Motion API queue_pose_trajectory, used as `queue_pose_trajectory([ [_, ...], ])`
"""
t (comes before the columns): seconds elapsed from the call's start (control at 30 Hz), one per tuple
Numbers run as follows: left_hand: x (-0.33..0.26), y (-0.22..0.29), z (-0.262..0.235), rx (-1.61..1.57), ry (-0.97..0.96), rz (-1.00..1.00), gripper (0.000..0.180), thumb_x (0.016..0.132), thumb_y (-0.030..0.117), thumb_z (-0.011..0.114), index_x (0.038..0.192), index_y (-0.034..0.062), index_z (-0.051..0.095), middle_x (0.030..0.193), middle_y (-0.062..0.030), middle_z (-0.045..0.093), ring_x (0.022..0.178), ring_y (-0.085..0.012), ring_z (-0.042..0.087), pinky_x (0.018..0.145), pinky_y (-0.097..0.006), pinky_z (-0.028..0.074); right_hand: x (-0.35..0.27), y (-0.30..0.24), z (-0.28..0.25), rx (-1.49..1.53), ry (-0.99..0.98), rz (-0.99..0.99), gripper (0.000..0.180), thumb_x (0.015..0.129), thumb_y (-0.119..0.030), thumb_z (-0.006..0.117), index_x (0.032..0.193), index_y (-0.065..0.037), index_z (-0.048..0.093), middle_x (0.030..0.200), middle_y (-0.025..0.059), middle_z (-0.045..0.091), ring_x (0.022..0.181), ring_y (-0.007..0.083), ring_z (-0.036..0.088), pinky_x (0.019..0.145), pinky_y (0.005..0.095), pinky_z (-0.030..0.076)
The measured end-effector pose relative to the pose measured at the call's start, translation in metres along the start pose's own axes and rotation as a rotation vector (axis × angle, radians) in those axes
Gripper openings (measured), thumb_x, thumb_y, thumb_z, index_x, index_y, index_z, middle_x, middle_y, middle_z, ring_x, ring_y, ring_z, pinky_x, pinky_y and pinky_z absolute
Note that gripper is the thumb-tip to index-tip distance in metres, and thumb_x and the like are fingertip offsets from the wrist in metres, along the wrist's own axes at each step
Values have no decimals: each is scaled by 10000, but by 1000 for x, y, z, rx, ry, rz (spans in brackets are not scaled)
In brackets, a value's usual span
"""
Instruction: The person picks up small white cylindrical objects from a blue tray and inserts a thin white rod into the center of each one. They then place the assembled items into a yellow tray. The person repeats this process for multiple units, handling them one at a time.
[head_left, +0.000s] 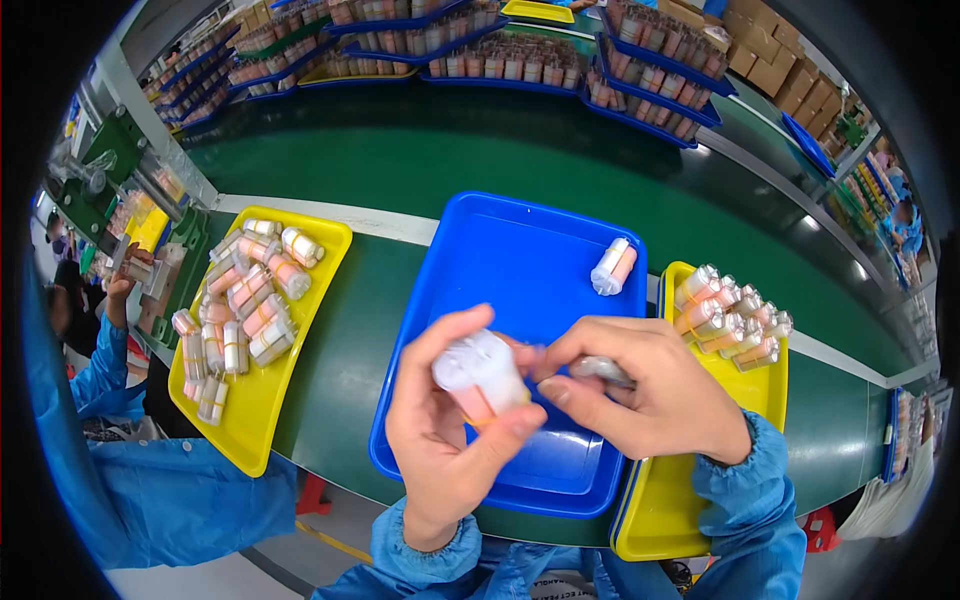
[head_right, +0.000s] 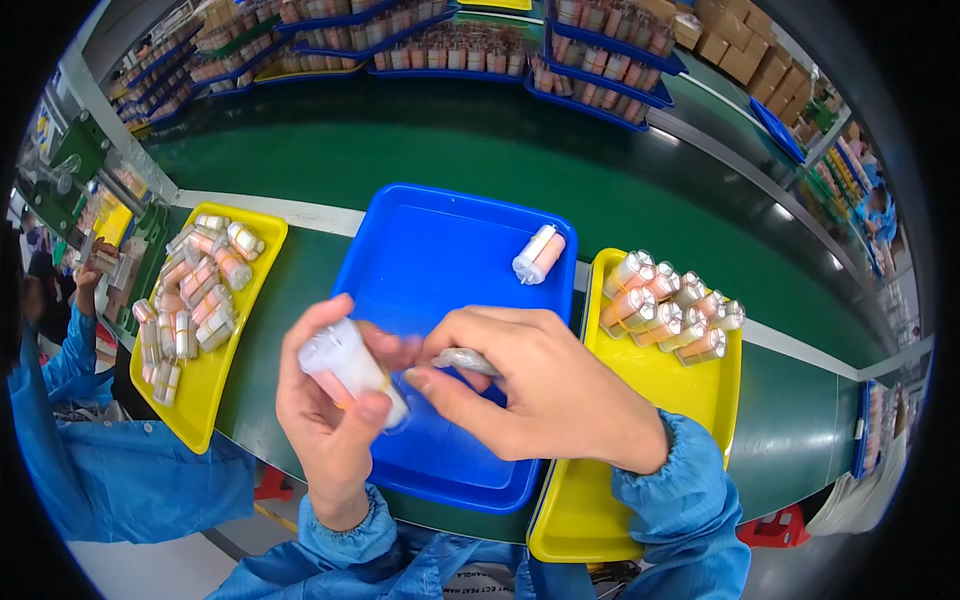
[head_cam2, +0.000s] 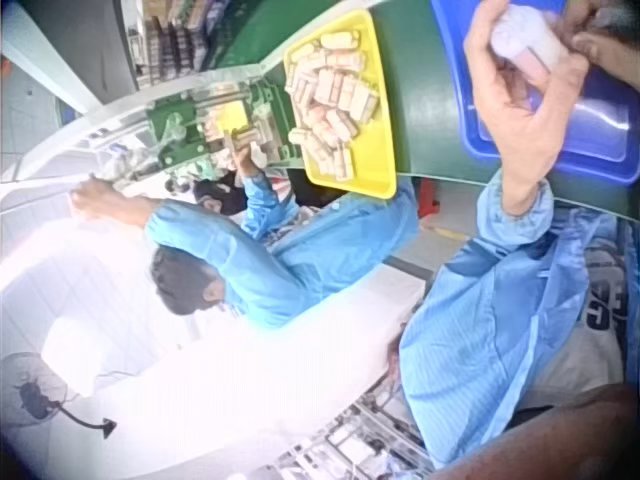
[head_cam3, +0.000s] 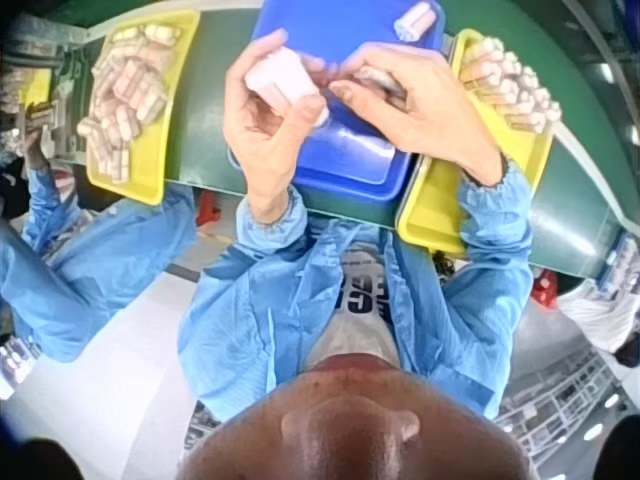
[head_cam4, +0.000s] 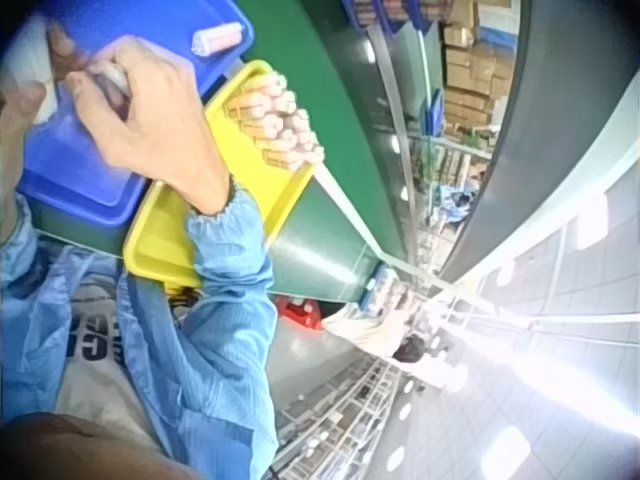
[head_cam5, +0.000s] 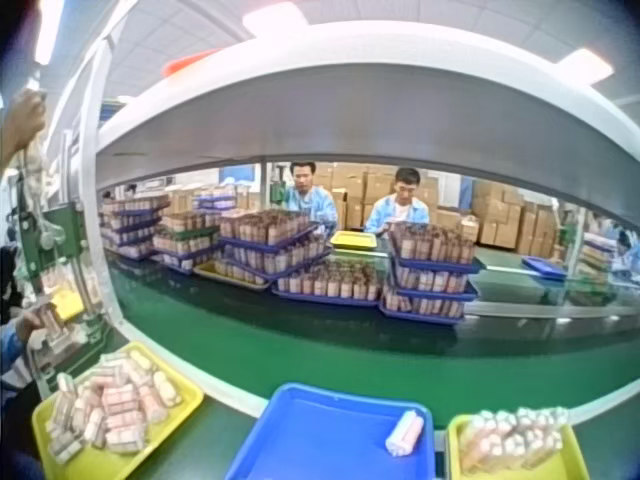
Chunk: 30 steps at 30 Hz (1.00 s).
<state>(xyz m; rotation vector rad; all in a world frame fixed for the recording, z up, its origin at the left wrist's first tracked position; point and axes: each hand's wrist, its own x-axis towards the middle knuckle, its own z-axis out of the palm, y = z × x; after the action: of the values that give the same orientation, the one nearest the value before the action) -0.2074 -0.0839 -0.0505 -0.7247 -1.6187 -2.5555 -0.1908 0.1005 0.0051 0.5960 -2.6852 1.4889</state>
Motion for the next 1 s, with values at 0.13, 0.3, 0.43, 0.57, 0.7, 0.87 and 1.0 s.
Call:
queue_pose_trajectory([
  [0.13, 1, 5, 0, -37, 167, -187, 516, 843, 27, 705, 1294, 17, 454, 936, -68, 576, 828, -105, 594, 685, -230, 531, 0, -15, -6, -116, 89, -170, 391, 799, -213, 773, 1089, -37, 580, 1018, 122, 622, 799, 266, 648, 658, 322, 522],
  [0.3, -2, 0, -2, -59, 27, -210, 494, 932, 162, 613, 1359, 14, 415, 946, -77, 577, 772, -92, 571, 651, -228, 516, -4, -15, 7, -321, 9, -196, 912, 651, -372, 883, 1381, -31, 457, 1194, 138, 567, 1025, 308, 618, 756, 356, 549],
  [0.43, 1, 6, 0, -264, -76, -348, 622, 1002, 403, 446, 1446, -16, 329, 985, -115, 595, 804, -134, 582, 756, -277, 509, 0, -4, 10, -285, 83, -244, 827, 718, -378, 807, 1395, -67, 449, 1247, 102, 516, 788, 255, 640, 524, 303, 515],
  [0.57, 1, 2, 2, -404, -79, -425, 730, 1009, 551, 261, 1442, -31, 334, 1011, -142, 606, 891, -207, 609, 847, -336, 494, 0, -1, 7, -319, 44, -188, 812, 682, -359, 842, 1351, -76, 480, 1242, 119, 474, 781, 280, 653, 535, 321, 530],
  [0.7, -1, 6, 7, -415, -57, -463, 725, 1011, 554, 208, 1420, -26, 357, 1020, -149, 608, 948, -230, 616, 864, -355, 498, 1, 4, 9, -179, 40, -240, 746, 707, -292, 827, 1333, -75, 484, 1251, 119, 472, 791, 292, 655, 568, 336, 546],
  [0.87, 1, 4, 15, -121, 164, -41, 774, 934, 599, 437, 1406, -5, 325, 1217, -172, 525, 981, -236, 610, 879, -377, 508, 1, 0, 5, -183, 67, -216, 661, 746, -227, 784, 1312, -69, 479, 1263, 127, 477, 808, 326, 649, 591, 369, 548],
  [1.0, -1, 10, 7, 199, 96, -13, 839, 769, 256, 815, 1389, 6, 307, 1323, -179, 439, 1008, -232, 606, 834, -342, 537, -2, -1, -2, -252, 43, -148, 642, 767, -196, 756, 1321, -67, 457, 1262, 131, 489, 816, 345, 642, 592, 389, 538],
])
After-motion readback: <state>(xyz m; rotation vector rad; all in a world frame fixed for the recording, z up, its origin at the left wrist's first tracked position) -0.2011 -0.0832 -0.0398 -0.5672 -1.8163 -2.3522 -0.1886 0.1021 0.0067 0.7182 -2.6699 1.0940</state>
